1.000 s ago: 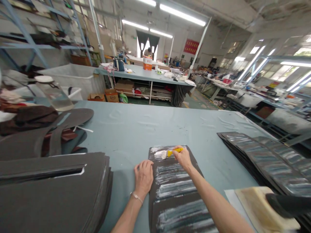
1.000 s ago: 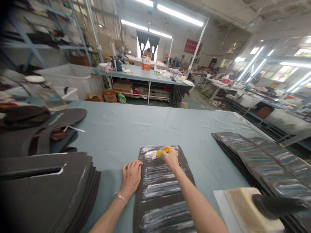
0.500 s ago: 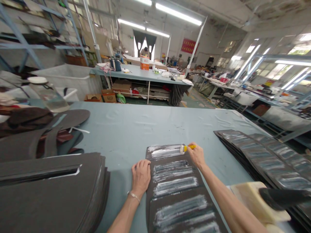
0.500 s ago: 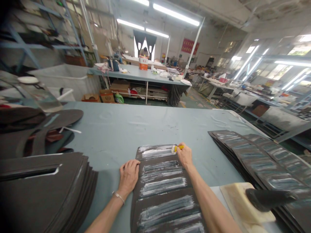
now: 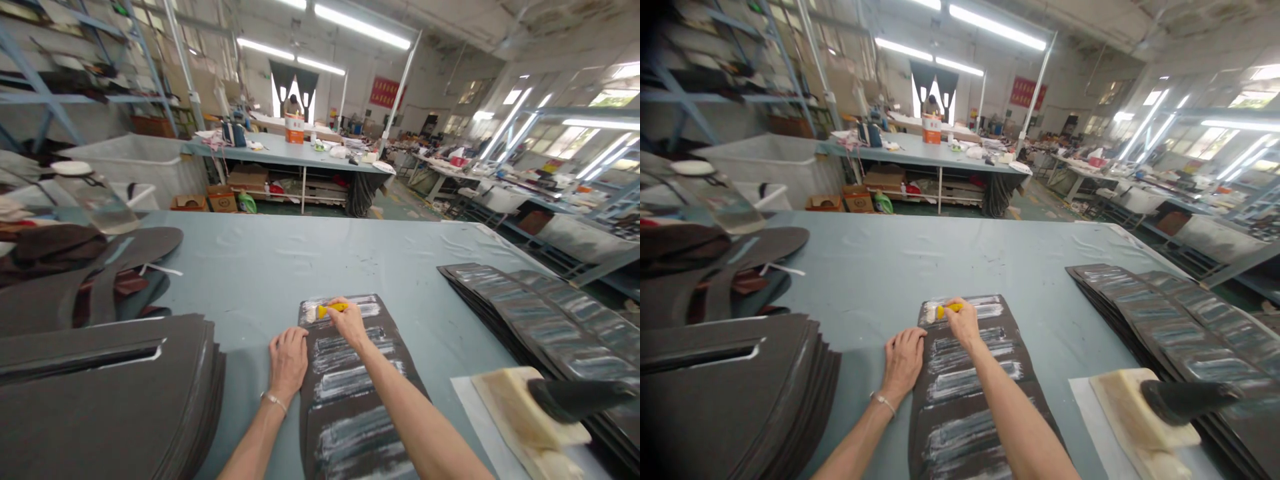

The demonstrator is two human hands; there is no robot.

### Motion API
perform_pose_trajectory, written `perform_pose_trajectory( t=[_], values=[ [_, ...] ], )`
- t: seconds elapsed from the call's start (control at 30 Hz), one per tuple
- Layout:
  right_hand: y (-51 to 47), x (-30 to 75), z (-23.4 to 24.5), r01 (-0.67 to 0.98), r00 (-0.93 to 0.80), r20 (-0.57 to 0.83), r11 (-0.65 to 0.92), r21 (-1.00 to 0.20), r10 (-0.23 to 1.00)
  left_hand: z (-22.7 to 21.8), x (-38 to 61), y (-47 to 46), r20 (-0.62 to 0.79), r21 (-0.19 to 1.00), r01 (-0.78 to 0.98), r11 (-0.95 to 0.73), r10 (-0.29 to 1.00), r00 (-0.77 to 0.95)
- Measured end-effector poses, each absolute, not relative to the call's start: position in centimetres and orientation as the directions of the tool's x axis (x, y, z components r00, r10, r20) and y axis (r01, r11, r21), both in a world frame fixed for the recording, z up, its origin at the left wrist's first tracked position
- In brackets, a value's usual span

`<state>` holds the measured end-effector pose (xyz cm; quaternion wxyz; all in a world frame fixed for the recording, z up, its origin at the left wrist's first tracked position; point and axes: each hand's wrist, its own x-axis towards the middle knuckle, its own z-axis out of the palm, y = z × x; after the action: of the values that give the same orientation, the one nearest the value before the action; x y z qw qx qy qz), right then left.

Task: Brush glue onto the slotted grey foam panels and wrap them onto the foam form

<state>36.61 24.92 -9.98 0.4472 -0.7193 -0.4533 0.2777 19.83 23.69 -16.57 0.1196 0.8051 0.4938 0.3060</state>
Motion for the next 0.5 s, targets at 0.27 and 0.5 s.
perform_pose_trajectory(
  t=[0.27,0.5],
  values=[
    [19.7,47.1,-7.8,0.593,0.715,0.220,-0.410,-0.692,0.663,-16.4,19.4,24.1,0.344,0.596,0.677,-0.432,0.899,0.271],
    [21.7,34.7,-9.3,0.427,0.379,0.063,-0.113,-0.897,0.923,-16.1,19.2,21.2,0.371,0.545,0.678,-0.493,0.867,0.333]
  ],
)
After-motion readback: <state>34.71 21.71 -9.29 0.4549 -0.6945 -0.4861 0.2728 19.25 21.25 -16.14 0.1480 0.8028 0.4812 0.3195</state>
